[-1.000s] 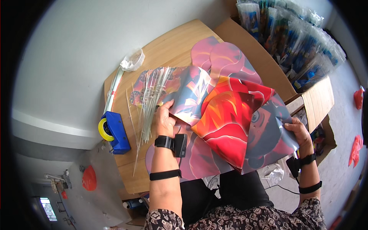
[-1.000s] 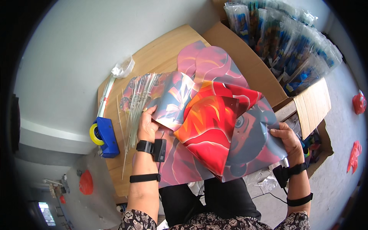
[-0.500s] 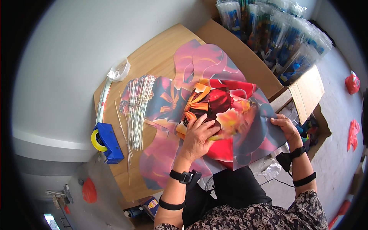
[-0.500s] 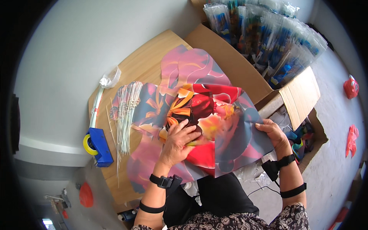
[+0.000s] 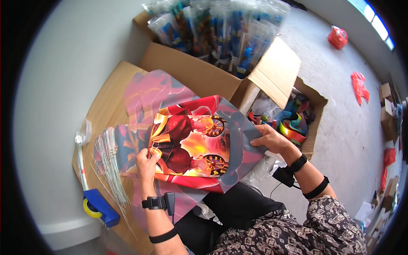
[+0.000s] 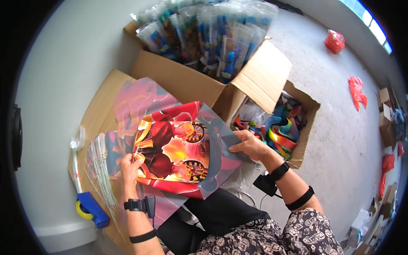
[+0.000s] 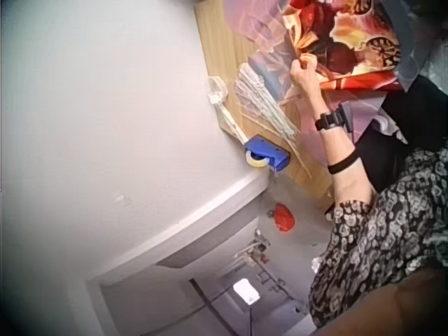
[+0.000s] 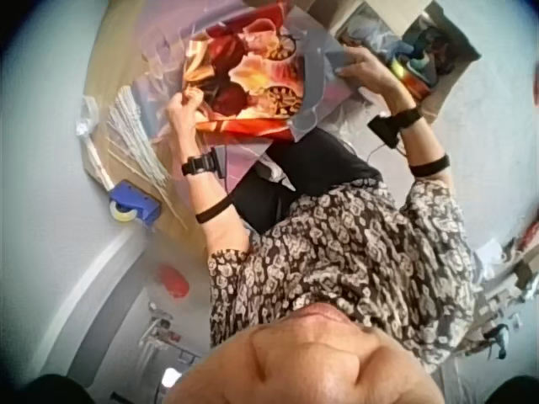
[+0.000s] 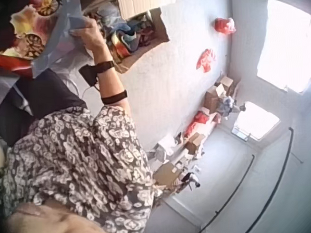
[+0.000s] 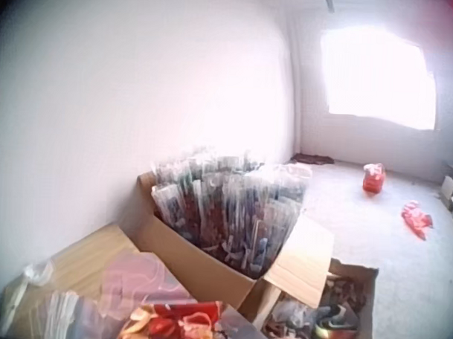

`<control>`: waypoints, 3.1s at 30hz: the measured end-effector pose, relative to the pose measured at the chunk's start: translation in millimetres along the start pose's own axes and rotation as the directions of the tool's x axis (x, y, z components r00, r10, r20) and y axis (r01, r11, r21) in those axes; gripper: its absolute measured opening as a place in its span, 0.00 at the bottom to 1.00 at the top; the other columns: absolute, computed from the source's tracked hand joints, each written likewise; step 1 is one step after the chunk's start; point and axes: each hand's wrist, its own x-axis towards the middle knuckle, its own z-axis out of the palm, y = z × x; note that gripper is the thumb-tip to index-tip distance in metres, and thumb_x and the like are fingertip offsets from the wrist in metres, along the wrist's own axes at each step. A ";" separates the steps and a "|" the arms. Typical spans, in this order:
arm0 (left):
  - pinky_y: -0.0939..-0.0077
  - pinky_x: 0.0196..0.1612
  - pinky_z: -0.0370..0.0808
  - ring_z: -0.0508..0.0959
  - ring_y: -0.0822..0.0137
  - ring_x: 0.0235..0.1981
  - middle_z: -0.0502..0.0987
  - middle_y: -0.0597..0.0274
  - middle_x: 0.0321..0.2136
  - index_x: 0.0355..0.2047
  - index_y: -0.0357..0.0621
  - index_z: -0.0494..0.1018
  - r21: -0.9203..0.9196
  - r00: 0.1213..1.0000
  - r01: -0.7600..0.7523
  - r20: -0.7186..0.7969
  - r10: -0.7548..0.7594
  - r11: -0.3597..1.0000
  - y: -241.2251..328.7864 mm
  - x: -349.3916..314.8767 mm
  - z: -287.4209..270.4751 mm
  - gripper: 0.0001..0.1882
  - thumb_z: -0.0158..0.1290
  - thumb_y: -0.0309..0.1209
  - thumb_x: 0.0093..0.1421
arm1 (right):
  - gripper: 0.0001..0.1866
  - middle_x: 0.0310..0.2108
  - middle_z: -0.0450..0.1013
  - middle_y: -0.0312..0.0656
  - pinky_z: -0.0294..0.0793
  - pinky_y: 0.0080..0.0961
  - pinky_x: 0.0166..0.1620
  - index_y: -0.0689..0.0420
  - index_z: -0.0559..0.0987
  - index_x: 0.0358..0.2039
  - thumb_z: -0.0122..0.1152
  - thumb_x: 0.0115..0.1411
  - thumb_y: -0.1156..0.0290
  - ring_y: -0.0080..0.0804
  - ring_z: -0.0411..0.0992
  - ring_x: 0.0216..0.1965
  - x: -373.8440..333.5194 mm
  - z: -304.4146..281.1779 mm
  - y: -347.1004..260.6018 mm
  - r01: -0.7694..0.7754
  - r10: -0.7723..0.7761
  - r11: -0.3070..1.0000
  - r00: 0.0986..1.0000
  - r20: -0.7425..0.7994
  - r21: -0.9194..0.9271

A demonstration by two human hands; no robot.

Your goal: Assembling the frame of a decorative kite by attaching plastic rods and securing them with tape.

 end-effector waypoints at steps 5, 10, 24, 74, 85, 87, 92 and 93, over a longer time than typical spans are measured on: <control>0.77 0.24 0.61 0.61 0.77 0.21 0.61 0.71 0.17 0.23 0.37 0.67 -0.130 0.965 -0.246 0.059 0.255 0.960 32.7 -11.5 79.8 0.06 0.54 0.22 0.50 | 0.18 0.37 0.76 0.35 0.73 0.19 0.43 0.65 0.76 0.45 0.57 0.51 0.84 0.20 0.73 0.35 -69.1 -55.5 3.4 0.118 -0.110 0.992 0.979 -0.173 0.040; 0.77 0.26 0.67 0.67 0.77 0.23 0.71 0.66 0.21 0.26 0.35 0.70 -0.142 0.908 -0.292 0.269 0.321 0.946 93.7 -33.2 200.6 0.03 0.53 0.22 0.53 | 0.18 0.34 0.76 0.37 0.74 0.21 0.38 0.66 0.76 0.42 0.56 0.48 0.84 0.23 0.74 0.32 -166.1 -124.2 19.0 0.147 -0.088 0.987 0.845 -0.527 0.072; 0.80 0.22 0.68 0.72 0.76 0.19 0.75 0.64 0.21 0.29 0.32 0.73 -0.317 0.842 0.132 0.536 0.062 0.939 78.8 -43.0 409.9 0.03 0.52 0.18 0.53 | 0.13 0.29 0.77 0.38 0.73 0.19 0.31 0.65 0.80 0.36 0.53 0.49 0.86 0.22 0.73 0.25 -230.0 -238.1 86.2 0.128 -0.047 0.991 0.625 -0.779 0.044; 0.58 0.38 0.67 0.71 0.50 0.33 0.73 0.53 0.24 0.21 0.39 0.69 0.502 0.851 0.219 -0.518 0.087 0.837 -100.4 -130.9 -81.2 0.09 0.60 0.23 0.44 | 0.07 0.15 0.65 0.28 0.57 0.17 0.20 0.59 0.75 0.16 0.66 0.46 0.77 0.15 0.60 0.17 297.0 112.5 -61.2 0.351 -0.528 0.741 0.831 -0.175 -0.573; 0.57 0.59 0.59 0.62 0.49 0.58 0.63 0.46 0.56 0.53 0.39 0.64 0.582 0.892 -0.271 -0.147 0.427 0.767 -30.2 -70.7 -73.7 0.29 0.58 0.33 0.52 | 0.09 0.15 0.68 0.37 0.65 0.26 0.24 0.61 0.75 0.16 0.67 0.42 0.73 0.24 0.67 0.20 324.8 150.1 -56.3 0.178 -0.559 0.654 0.769 -0.310 -0.735; 0.49 0.62 0.52 0.52 0.50 0.64 0.55 0.48 0.62 0.58 0.41 0.60 0.572 0.952 -0.287 0.083 0.294 0.769 -32.0 -55.0 -54.6 0.35 0.57 0.41 0.53 | 0.09 0.15 0.68 0.36 0.65 0.27 0.24 0.61 0.74 0.16 0.68 0.42 0.73 0.24 0.66 0.20 325.6 153.9 -58.3 0.180 -0.545 0.661 0.783 -0.301 -0.729; 0.34 0.61 0.45 0.46 0.46 0.66 0.48 0.48 0.64 0.61 0.48 0.56 0.699 0.972 -0.145 -0.033 0.233 0.700 -63.2 -20.8 -56.1 0.40 0.58 0.49 0.52 | 0.10 0.14 0.67 0.36 0.65 0.27 0.25 0.61 0.74 0.16 0.68 0.42 0.73 0.24 0.66 0.20 332.5 155.8 -61.1 0.182 -0.532 0.644 0.805 -0.264 -0.743; 0.33 0.60 0.45 0.46 0.45 0.66 0.47 0.46 0.64 0.62 0.49 0.55 0.696 0.981 -0.062 -0.090 0.173 0.715 -60.9 -15.7 -58.8 0.43 0.58 0.50 0.50 | 0.10 0.14 0.67 0.37 0.65 0.27 0.25 0.61 0.73 0.16 0.68 0.42 0.73 0.25 0.66 0.20 333.8 155.3 -60.4 0.192 -0.558 0.617 0.791 -0.252 -0.763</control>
